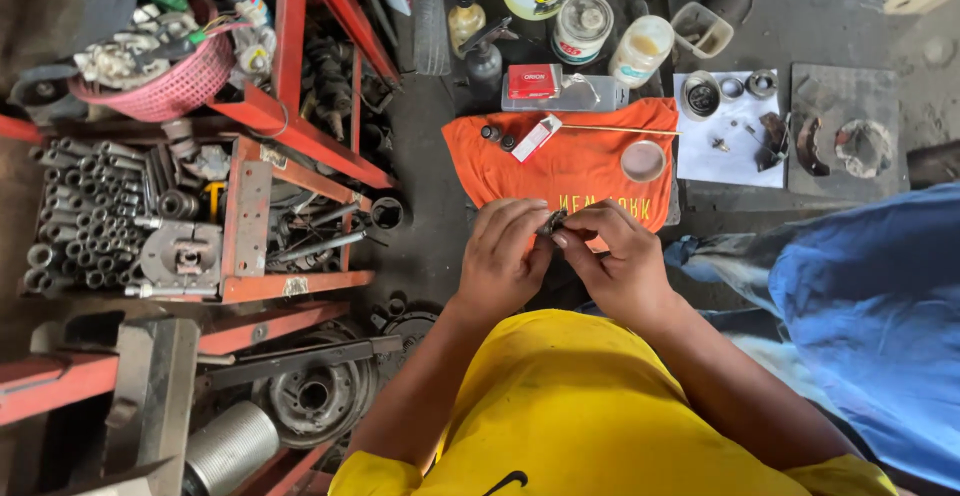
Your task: The person handles small mechanical components on a workbench, picking up a cylindrical metal part and a small black ring. They place the ring onto the metal part, rotate the assembly, and then set it down on an orange cloth. The person repeats this process with another similar metal part.
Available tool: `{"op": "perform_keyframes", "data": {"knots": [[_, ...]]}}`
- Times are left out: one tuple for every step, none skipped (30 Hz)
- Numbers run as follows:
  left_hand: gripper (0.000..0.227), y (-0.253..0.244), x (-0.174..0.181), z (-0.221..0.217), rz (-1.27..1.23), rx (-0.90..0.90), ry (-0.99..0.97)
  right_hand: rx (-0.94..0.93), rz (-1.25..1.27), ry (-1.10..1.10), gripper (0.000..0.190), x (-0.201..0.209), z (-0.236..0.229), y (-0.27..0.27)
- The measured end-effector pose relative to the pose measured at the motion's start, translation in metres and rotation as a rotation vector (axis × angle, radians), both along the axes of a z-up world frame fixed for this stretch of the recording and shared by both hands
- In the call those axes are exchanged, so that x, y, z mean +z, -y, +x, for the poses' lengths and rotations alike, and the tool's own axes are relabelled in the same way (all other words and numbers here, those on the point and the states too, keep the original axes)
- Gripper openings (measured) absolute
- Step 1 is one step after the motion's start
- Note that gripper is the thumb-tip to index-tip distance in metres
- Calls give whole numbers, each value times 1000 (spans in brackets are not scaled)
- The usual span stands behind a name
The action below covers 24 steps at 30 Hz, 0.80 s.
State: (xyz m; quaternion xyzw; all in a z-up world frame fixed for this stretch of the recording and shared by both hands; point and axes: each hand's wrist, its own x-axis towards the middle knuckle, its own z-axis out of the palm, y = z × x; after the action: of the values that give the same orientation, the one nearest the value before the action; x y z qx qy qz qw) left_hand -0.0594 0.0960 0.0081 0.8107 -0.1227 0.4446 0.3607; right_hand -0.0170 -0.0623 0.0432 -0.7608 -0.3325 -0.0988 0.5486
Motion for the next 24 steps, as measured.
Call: {"op": "perform_keyframes", "data": {"knots": [[30, -2, 1, 0, 4, -16, -4, -16, 4, -4, 15, -1, 1, 1], [31, -4, 2, 0, -11, -54, -40, 5, 2, -28, 15, -2, 1, 2], [32, -6, 3, -1, -29, -94, -79, 25, -3, -54, 15, -4, 1, 4], [32, -9, 3, -2, -27, -110, -84, 9, -1, -59, 15, -1, 0, 3], [32, -10, 3, -4, -117, -164, -178, 31, -9, -51, 17, 2, -1, 3], [33, -12, 3, -6, -206, -217, -273, 53, -17, -43, 19, 6, -2, 3], [33, -11, 2, -7, -206, -223, -276, 47, -18, -45, 19, 3, -4, 5], [34, -9, 1, -9, -371, -254, -362, 9, 24, -59, 20, 0, -6, 8], [35, -8, 1, -12, -537, -278, -447, -23, 67, -73, 22, -2, -7, 11], [35, -8, -1, -10, -538, -278, -448, -22, 66, -74, 22, -5, -8, 12], [35, -7, -3, -8, -563, -318, -428, -35, 77, -83, 21, -9, -7, 14], [36, -7, -4, -7, -587, -358, -407, -48, 89, -92, 21, -13, -7, 16], [36, -7, -2, -6, -588, -353, -405, -43, 88, -92, 21, -14, -8, 15], [36, -6, 1, -4, -534, -331, -363, -53, 102, -121, 21, -15, -10, 16], [35, -7, 3, -3, -476, -306, -323, -63, 119, -150, 21, -17, -11, 15], [35, -9, 2, -3, -474, -300, -322, -57, 122, -151, 21, -14, -12, 12], [34, -10, 1, -2, -404, -261, -284, -55, 126, -155, 17, -11, -13, 10], [32, -11, -1, -1, -333, -222, -247, -53, 130, -159, 14, -7, -15, 9], [32, -11, -1, -1, -333, -218, -248, -49, 131, -160, 14, -8, -13, 10], [31, -10, 0, -1, -313, -196, -215, -18, 114, -152, 7, -9, -12, 12], [29, -9, 1, 1, -293, -174, -178, 15, 96, -140, 3, -9, -10, 15], [29, -7, -2, 4, -293, -169, -174, 20, 97, -138, 3, -8, -8, 16], [25, -6, -4, 7, -269, -143, -119, 37, 93, -138, 5, -8, -6, 16], [22, -5, -6, 10, -245, -118, -63, 53, 89, -137, 9, -8, -4, 16]]}}
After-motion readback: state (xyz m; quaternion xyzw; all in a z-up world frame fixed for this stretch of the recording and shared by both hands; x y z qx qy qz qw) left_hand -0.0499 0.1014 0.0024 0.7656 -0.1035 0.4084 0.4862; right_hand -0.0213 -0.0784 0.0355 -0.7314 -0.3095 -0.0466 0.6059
